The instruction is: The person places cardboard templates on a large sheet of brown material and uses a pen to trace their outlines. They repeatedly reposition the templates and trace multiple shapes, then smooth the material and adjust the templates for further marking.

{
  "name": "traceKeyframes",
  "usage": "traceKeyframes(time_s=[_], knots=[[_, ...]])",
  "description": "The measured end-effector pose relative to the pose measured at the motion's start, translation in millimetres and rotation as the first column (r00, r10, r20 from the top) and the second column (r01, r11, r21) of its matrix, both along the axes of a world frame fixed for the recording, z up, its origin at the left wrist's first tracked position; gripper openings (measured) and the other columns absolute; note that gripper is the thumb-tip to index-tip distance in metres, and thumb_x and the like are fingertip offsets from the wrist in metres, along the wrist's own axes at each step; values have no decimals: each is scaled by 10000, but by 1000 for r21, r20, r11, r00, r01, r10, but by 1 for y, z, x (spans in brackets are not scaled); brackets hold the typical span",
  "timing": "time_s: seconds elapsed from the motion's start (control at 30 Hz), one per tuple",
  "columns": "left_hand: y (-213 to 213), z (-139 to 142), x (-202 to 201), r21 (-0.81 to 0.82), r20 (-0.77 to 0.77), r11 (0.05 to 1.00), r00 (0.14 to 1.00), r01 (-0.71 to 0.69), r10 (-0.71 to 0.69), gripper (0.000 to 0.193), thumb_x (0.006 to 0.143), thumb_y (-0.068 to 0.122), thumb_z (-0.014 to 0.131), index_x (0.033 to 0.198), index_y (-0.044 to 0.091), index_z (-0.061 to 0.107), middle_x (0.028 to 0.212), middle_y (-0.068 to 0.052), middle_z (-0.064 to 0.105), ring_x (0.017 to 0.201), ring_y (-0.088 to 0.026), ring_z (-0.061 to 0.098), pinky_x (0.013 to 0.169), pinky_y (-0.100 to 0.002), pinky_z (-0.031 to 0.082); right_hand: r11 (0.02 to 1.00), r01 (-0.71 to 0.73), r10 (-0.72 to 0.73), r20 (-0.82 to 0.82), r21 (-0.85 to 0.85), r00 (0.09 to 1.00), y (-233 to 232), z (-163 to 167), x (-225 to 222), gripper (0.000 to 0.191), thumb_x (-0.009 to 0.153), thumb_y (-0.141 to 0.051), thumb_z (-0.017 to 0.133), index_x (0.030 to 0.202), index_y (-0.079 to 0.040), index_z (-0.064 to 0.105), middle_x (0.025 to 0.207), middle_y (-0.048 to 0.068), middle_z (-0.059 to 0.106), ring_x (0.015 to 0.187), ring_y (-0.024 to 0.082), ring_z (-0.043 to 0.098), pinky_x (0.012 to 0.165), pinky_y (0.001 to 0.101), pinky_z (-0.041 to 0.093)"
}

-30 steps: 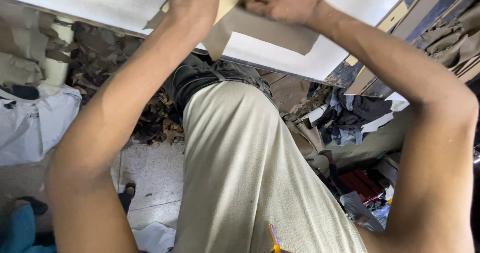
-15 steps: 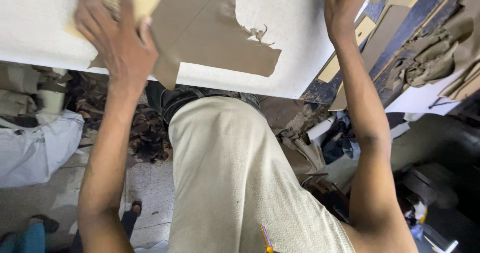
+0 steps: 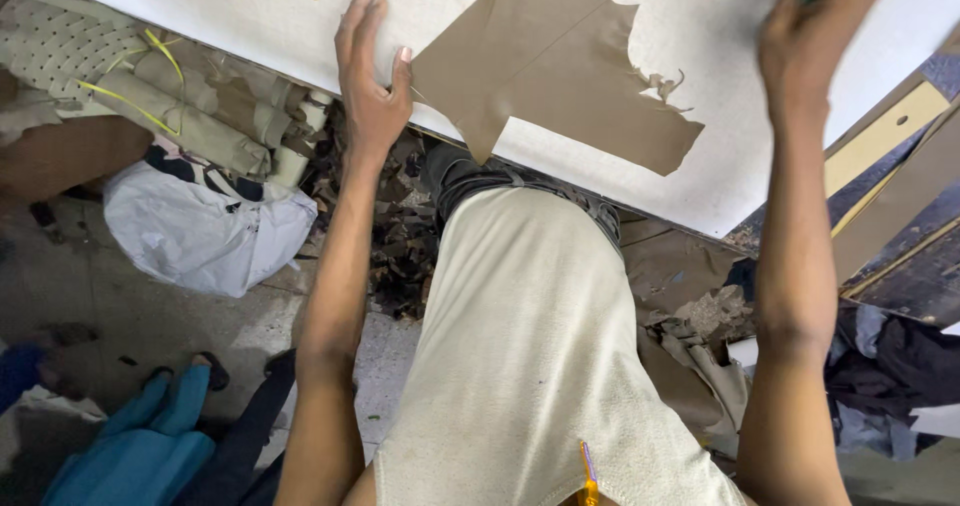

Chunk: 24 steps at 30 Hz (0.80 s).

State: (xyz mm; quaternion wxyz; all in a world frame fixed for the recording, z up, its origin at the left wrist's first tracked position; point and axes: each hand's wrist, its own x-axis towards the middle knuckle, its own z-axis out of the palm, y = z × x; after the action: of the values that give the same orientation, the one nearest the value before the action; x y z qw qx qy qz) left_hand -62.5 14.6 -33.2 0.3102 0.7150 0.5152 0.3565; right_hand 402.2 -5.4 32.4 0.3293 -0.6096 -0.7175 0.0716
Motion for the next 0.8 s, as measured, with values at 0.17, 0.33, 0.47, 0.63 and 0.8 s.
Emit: traceKeyframes(time_s=[0.17,0.33,0.47,0.63,0.8], knots=[[-2,-4,-11,86,113,995,993,-53,43,466,1092,125,594,1530,43,457,1639,-117,402,1563,-302,385,1295,-454,340,927,-303,268,-171,-222,948,11,10,-142,376,784,189,519,1090,30,669,1204,200,660,1170,382,615,1026,446,511],[-20,-3,12,198,-91,954,973,226,-212,514,1064,174,606,1542,87,439,1668,-83,368,1578,-244,343,1354,-436,280,892,-321,253,-237,-319,938,9,10,-203,372,992,92,603,1350,14,669,1417,202,638,1319,357,581,1131,425,463],[-25,0,44,38,-194,885,872,464,-449,686,1062,339,600,1603,27,317,1690,-132,292,1576,-280,252,1321,-459,186,982,-20,-25,-233,-187,972,12,7,-189,348,1022,113,533,1292,-25,704,1220,138,716,1136,283,688,1028,424,531],[-10,1,38,-42,-324,827,775,561,-542,679,1049,369,547,1612,62,325,1685,-88,304,1552,-239,255,1279,-457,168,951,241,-276,-178,-195,944,33,8,-181,352,939,-123,870,1142,14,617,979,127,673,893,243,656,812,399,540],[-2,8,14,-18,-361,789,732,614,-578,626,1061,310,562,1612,83,367,1682,-69,338,1546,-236,312,1281,-443,208,901,365,-388,-57,-234,920,42,5,-202,627,719,-270,999,1035,32,550,878,139,593,773,269,565,709,392,490]])
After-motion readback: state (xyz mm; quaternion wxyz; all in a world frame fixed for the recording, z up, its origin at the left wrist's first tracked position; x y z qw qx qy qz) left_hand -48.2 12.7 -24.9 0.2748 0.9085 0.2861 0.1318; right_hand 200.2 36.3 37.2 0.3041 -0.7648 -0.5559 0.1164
